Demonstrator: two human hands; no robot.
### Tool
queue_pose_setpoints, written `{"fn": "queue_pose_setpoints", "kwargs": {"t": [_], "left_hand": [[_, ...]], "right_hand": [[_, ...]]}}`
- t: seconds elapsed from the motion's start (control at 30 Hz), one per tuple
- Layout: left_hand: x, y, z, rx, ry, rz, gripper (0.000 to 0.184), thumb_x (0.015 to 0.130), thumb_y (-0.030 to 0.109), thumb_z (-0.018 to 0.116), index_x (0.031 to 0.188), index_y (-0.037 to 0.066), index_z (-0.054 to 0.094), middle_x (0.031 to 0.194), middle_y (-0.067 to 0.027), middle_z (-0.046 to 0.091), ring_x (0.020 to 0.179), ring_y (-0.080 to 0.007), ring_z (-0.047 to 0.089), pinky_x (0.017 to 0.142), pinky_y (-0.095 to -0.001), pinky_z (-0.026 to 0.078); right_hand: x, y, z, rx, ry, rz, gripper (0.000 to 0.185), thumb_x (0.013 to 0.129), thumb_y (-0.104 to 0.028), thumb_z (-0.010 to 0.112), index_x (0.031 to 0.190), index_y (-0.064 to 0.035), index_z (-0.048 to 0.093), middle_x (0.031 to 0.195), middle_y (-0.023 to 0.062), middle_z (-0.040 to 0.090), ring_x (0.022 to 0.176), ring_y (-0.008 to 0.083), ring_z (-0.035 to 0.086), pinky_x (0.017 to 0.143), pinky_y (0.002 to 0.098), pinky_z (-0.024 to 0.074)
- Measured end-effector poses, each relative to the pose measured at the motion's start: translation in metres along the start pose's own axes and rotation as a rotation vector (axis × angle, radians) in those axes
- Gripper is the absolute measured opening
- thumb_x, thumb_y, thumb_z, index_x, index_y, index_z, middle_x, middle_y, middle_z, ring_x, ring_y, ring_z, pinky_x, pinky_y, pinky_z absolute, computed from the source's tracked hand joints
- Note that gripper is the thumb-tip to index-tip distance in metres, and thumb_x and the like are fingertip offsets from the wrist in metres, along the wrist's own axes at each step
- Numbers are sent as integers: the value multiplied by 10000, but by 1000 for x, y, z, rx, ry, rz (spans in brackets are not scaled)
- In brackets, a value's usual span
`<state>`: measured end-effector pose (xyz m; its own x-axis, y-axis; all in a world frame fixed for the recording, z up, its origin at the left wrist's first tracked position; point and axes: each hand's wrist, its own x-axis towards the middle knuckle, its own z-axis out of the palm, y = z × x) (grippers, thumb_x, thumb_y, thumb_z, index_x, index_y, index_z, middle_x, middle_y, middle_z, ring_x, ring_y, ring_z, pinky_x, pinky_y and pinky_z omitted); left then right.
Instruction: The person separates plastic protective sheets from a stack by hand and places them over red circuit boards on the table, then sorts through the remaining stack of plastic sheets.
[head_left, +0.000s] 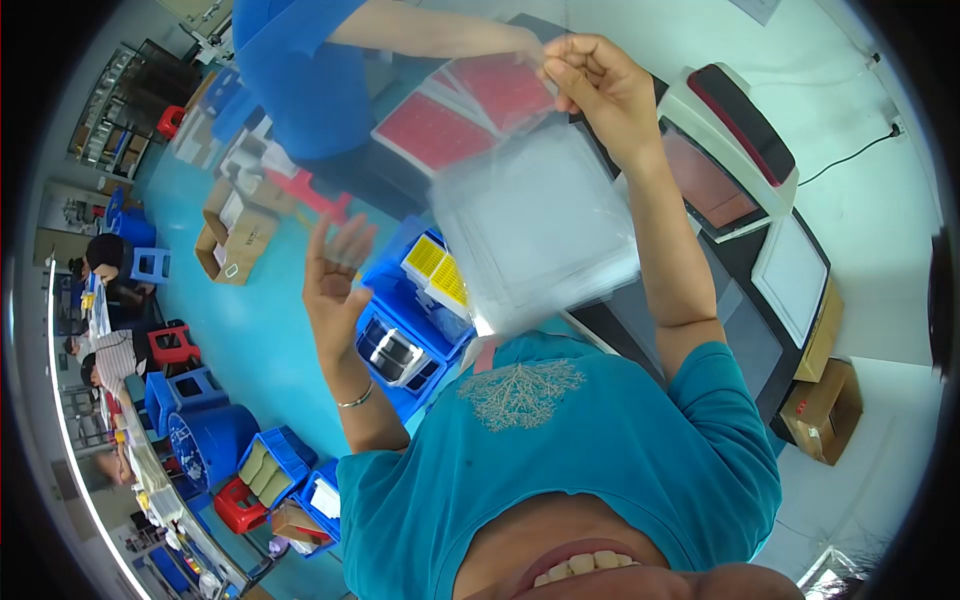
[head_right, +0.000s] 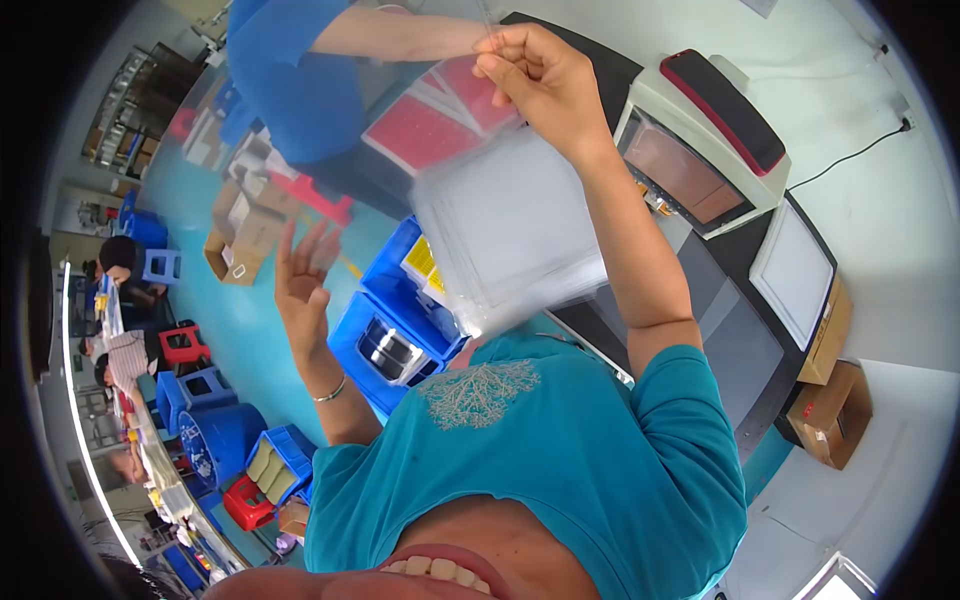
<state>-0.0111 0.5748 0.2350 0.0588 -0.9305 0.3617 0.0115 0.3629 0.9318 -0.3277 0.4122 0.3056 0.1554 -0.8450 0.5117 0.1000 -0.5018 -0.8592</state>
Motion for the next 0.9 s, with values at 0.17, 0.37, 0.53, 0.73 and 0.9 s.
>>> {"fn": "queue_pose_setpoints", "kwargs": {"t": [0.17,0.37,0.53,0.73,0.9], "left_hand": [[37,-21,17,113,75,-15,453,945,129,611,1357,-11,488,1188,-175,650,1064,-260,645,890,-354,525],[85,-51,15,322,86,71,329,971,91,565,1284,-14,570,1152,-144,674,1033,-206,650,869,-315,526],[125,-105,15,417,97,105,269,963,94,589,1200,-23,636,1128,-118,684,1010,-153,642,890,-271,496],[155,-170,20,485,81,38,250,943,136,638,1147,-4,673,1074,-80,705,966,-114,647,857,-231,488],[182,-215,25,551,89,-51,253,939,161,644,1146,20,679,1058,-83,715,936,-92,650,822,-216,491]], "right_hand": [[47,43,7,12,-96,142,227,940,-161,639,1142,-66,596,869,25,653,652,56,574,551,159,460],[83,94,14,133,-5,147,178,954,-157,615,1098,-54,597,779,18,626,632,59,552,554,205,449],[104,144,-3,-87,47,118,239,957,-169,613,1163,-49,624,970,35,679,775,66,600,668,197,483],[116,224,-16,-60,54,246,243,969,-187,594,1178,-65,616,1020,53,661,849,92,600,725,233,500],[140,286,-19,-34,80,267,231,961,-188,599,1154,-63,622,992,46,664,843,107,607,714,246,509]]}}
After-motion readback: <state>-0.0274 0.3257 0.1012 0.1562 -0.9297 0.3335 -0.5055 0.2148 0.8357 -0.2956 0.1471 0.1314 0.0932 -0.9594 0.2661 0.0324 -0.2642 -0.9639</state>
